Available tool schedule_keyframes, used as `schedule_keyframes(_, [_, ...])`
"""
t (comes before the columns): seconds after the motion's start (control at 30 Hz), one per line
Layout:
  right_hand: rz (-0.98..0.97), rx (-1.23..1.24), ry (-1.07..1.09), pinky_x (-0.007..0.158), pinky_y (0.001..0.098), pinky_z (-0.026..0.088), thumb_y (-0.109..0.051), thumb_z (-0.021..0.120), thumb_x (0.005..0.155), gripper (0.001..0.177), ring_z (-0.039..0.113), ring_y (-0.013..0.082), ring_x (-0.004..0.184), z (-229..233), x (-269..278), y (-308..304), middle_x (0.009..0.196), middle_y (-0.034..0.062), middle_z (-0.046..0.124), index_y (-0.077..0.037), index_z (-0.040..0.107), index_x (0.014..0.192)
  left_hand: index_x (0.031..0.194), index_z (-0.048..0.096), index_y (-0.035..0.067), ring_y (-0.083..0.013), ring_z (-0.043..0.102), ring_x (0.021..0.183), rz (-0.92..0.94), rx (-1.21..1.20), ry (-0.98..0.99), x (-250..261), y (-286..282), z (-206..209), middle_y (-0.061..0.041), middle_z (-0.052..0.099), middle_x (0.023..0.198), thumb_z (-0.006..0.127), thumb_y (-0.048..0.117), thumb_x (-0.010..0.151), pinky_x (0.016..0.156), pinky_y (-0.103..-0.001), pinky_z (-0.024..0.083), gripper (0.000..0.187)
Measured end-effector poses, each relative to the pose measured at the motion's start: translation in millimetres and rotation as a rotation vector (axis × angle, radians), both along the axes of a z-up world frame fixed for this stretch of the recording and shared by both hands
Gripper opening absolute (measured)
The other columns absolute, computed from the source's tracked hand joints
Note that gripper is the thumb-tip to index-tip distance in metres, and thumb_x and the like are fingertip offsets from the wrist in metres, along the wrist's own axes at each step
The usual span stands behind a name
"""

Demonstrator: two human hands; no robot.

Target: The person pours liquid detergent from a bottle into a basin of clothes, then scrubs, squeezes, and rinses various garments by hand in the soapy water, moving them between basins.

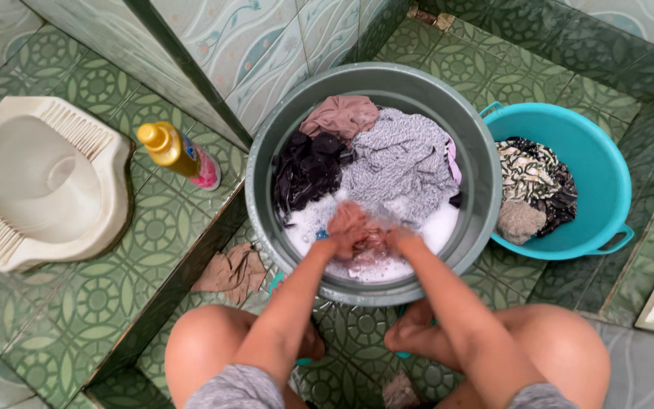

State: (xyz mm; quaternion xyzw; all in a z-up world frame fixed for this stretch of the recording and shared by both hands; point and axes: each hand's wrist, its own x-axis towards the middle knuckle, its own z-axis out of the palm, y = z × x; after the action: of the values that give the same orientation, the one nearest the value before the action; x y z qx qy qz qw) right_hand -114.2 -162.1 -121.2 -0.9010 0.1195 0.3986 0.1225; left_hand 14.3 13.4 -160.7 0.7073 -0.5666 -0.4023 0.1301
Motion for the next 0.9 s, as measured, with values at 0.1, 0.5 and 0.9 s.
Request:
schedule_keyframes(0.1, [-0.14,-0.111,-0.049,0.097,0.0566,0.047,-0.02,0.069,0.089,0.036,0.053,0.0372,0.128,-28,2,9,0.141,0.0151,0.053,-0.011,0.07,0.123,0.153,0.042,0.02,-0.0423,0.037,0.141,-0.012,-0.065,-0.113,-2,-16,-8,-0.017,0.044,0.155,0.079,0.014,0.06,0.113,-0.051,0.03,0.1])
schedule_keyframes(0.5, [-0.6,0.496,-0.642,0.078,0.0429,0.056,-0.023,0.06,0.095,0.023,0.072,0.0255,0.086,150,49,-108,0.092,0.0118,0.075,-0.009,0.077,0.103,0.124,0.072,0.02,-0.0317,0.066,0.112,0.445,-0.047,0.161,79,-11,140,-0.012,0.072,0.117,0.067,0.047,0.087,0.098,-0.045,0.048,0.046])
schedule_keyframes(0.9, [-1.374,0.96,-0.671,0.074,0.0577,0.057,-0.037,0.068,0.097,0.037,0.07,0.0379,0.087,218,69,14,0.105,0.0152,0.067,-0.015,0.05,0.12,0.115,0.069,0.008,-0.0187,0.066,0.106,0.826,-0.475,0.656,-6,-67,146,0.0,0.071,0.109,0.066,0.027,0.096,0.09,-0.031,0.051,0.027])
